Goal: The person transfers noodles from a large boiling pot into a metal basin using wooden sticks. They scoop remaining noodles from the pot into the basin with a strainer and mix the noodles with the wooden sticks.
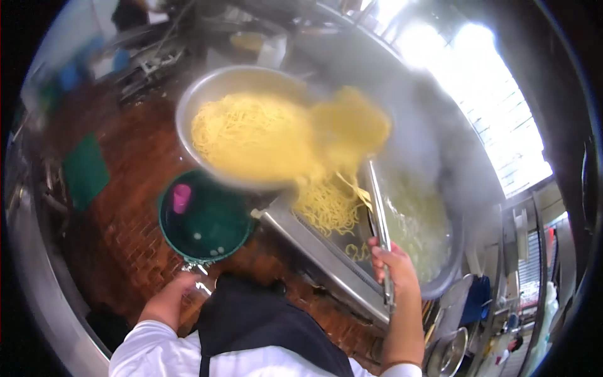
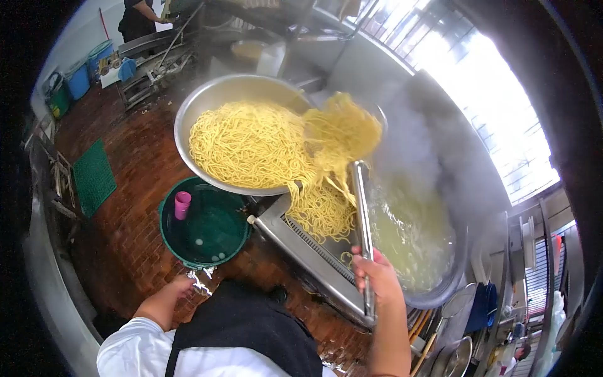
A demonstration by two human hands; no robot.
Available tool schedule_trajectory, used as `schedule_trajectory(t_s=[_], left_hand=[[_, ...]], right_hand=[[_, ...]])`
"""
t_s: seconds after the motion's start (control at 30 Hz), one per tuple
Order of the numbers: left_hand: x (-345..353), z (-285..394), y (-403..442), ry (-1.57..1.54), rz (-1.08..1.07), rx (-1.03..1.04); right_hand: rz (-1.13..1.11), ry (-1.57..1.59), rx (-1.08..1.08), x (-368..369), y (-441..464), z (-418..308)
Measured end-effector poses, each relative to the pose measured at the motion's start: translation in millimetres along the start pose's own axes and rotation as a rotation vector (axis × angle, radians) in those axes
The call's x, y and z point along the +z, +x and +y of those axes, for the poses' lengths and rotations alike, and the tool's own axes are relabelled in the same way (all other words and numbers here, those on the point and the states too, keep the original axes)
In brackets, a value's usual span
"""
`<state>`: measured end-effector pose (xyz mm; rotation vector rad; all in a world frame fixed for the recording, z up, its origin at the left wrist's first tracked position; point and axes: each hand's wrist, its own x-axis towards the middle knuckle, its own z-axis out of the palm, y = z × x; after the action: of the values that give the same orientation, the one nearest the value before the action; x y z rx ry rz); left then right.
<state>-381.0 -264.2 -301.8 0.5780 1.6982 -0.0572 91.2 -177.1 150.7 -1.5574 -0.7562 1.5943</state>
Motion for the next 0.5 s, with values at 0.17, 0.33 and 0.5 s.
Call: schedule_trajectory(t_s=[0.17,0.33,0.5], left_hand=[[3.8,1.9,-5.0,-0.11,0.019,0.081],[-3.7,-0.8,5.0,-0.031,0.01,0.05],[-3.6,-3.1,21.7,0.113,0.022,-0.021]], right_hand=[[0.245,-0.857,-0.331,26.9,50.0,15.7],[0.581,-1.293,-0.454,24.2,53.1,14.9],[0.916,-1.25,-0.705,-63.6,46.5,35.7]])
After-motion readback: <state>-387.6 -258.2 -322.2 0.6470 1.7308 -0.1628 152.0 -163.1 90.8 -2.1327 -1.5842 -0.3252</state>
